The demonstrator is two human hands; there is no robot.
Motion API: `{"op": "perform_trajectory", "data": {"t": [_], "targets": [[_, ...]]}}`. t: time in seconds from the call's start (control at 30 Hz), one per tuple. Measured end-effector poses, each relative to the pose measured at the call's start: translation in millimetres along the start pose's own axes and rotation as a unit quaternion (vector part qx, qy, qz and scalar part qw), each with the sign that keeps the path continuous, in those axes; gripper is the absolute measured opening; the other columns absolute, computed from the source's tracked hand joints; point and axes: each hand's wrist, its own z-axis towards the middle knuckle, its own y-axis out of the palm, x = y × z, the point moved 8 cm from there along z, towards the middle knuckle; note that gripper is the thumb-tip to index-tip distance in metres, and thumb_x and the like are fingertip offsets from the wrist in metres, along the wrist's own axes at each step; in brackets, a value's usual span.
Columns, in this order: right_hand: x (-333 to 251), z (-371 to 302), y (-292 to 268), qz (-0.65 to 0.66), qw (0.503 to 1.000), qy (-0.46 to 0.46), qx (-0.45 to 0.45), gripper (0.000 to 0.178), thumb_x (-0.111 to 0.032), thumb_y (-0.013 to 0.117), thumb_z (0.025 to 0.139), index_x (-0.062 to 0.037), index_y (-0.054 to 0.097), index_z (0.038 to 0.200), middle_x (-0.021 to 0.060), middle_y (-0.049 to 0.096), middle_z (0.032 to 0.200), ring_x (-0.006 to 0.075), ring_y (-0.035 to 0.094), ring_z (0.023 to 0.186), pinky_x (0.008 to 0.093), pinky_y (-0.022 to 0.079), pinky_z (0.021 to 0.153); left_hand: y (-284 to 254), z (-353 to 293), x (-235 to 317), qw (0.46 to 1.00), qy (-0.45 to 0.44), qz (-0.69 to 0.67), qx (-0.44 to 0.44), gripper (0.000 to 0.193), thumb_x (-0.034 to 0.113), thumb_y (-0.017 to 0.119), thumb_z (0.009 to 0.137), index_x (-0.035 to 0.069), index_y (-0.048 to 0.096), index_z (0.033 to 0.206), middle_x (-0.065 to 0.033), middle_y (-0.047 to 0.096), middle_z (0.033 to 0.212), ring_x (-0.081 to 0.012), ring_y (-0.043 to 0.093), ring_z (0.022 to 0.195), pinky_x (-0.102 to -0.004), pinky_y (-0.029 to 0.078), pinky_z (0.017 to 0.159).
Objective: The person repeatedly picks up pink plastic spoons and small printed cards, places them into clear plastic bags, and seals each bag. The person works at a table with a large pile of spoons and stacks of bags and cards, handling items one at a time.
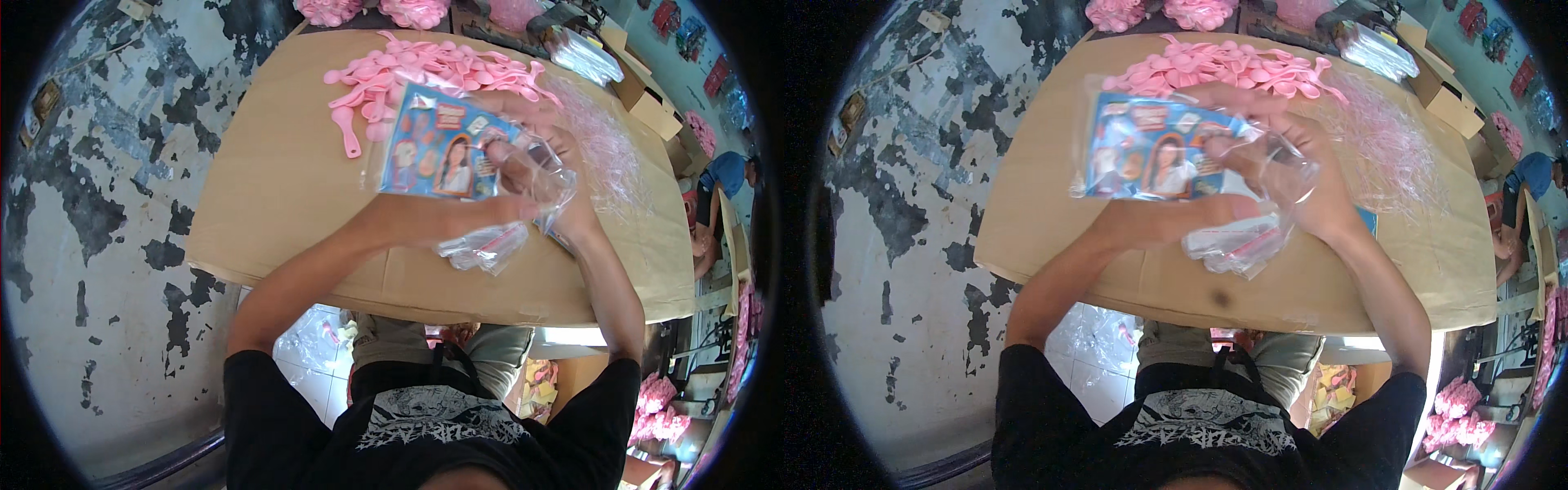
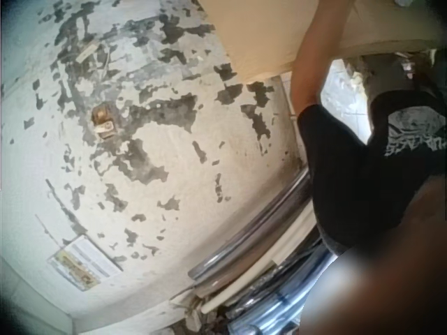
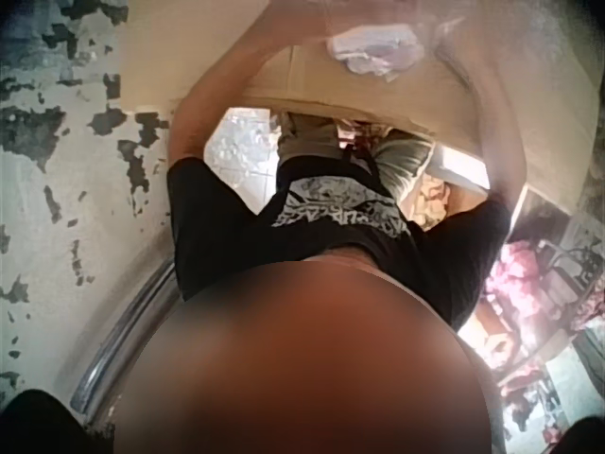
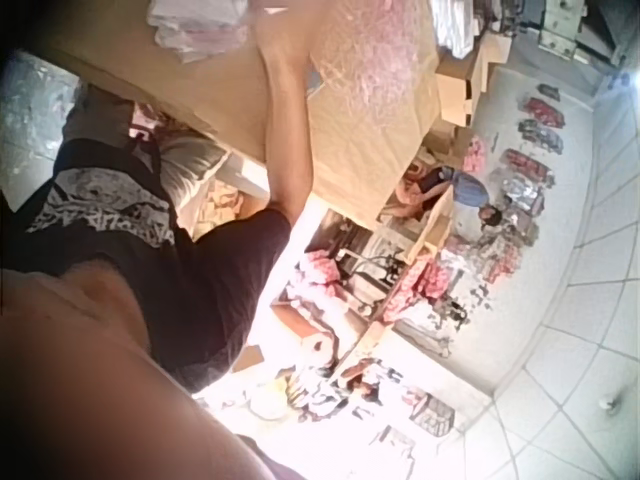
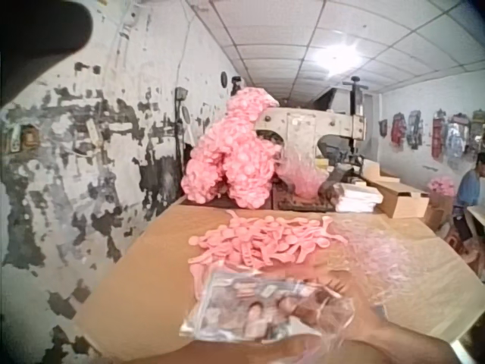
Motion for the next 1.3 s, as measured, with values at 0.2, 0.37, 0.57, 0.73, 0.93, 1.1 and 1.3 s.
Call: {"op": "perform_trajectory", "data": {"t": [0.2,0.37,0.57,0.73,0.93,1.1,1.3], "targets": [[0.4,82.5,40.1,-0.294,0.94,-0.161,-0.059,0.043,-0.043,0.053,0.097,-0.0041,0.071,0.094,0.0081,0.065,0.075,0.0198,0.062,0.075,0.0356,0.049,0.068,-96.1,31.4,28.8,0.968,0.142,-0.183,0.093,0.039,0.004,0.069,0.088,0.008,0.054,0.123,-0.0071,0.063,0.118,-0.0189,0.059,0.113,-0.0348,0.047,0.098],[57.3,169.8,70.4,-0.577,0.806,0.013,-0.132,0.052,-0.055,0.053,0.09,-0.007,0.073,0.096,0.0145,0.07,0.082,0.0282,0.068,0.077,0.0419,0.052,0.072,-161.1,80.5,15.0,0.973,0.153,-0.128,0.114,0.038,0.008,0.07,0.089,0.002,0.055,0.124,-0.0096,0.064,0.116,-0.0201,0.063,0.109,-0.0357,0.05,0.093],[57.7,186.5,76.7,-0.61,0.781,-0.023,-0.133,0.043,-0.044,0.058,0.089,-0.017,0.063,0.122,0.0127,0.068,0.108,0.0291,0.06,0.112,0.0488,0.048,0.093,-155.5,78.5,-52.7,0.98,0.039,-0.159,0.117,0.034,0.006,0.064,0.093,0.005,0.05,0.125,-0.0171,0.06,0.13,-0.0245,0.06,0.117,-0.0403,0.046,0.104],[20.0,174.8,16.3,-0.516,0.856,-0.015,0.005,0.032,-0.032,0.058,0.093,-0.0074,0.068,0.111,0.0135,0.069,0.1,0.022,0.064,0.091,0.0379,0.051,0.082,-158.0,72.1,-52.6,0.964,0.071,-0.215,0.135,0.033,0.009,0.064,0.094,0.005,0.05,0.124,-0.0159,0.062,0.127,-0.0236,0.063,0.113,-0.0415,0.052,0.096],[-35.4,105.9,-36.8,-0.324,0.935,-0.139,-0.033,0.03,-0.022,0.053,0.101,0.0012,0.062,0.118,0.0048,0.065,0.094,0.01,0.057,0.089,0.0274,0.047,0.081,-143.7,71.6,-34.1,0.934,0.075,-0.314,0.155,0.046,0.006,0.064,0.094,0.0,0.041,0.133,-0.0187,0.063,0.121,-0.0247,0.063,0.112,-0.0421,0.051,0.101],[-34.9,88.0,-30.7,-0.214,0.966,-0.121,-0.077,0.028,-0.021,0.049,0.104,0.0018,0.06,0.116,-0.0004,0.059,0.096,0.0076,0.052,0.088,0.024,0.043,0.079,-130.0,64.3,-22.4,0.944,0.075,-0.285,0.15,0.036,0.015,0.055,0.101,0.008,0.042,0.133,-0.0201,0.057,0.134,-0.03,0.055,0.126,-0.0436,0.046,0.108],[-33.9,69.1,17.7,-0.099,0.983,-0.071,-0.139,0.033,-0.027,0.052,0.103,-0.0018,0.058,0.122,0.0017,0.061,0.103,0.0082,0.053,0.09,0.0257,0.044,0.077,-80.0,49.9,-27.3,0.941,0.008,-0.324,0.1,0.047,0.03,0.056,0.101,0.016,0.033,0.14,-0.0188,0.046,0.144,-0.029,0.047,0.135,-0.0436,0.044,0.11]]}}
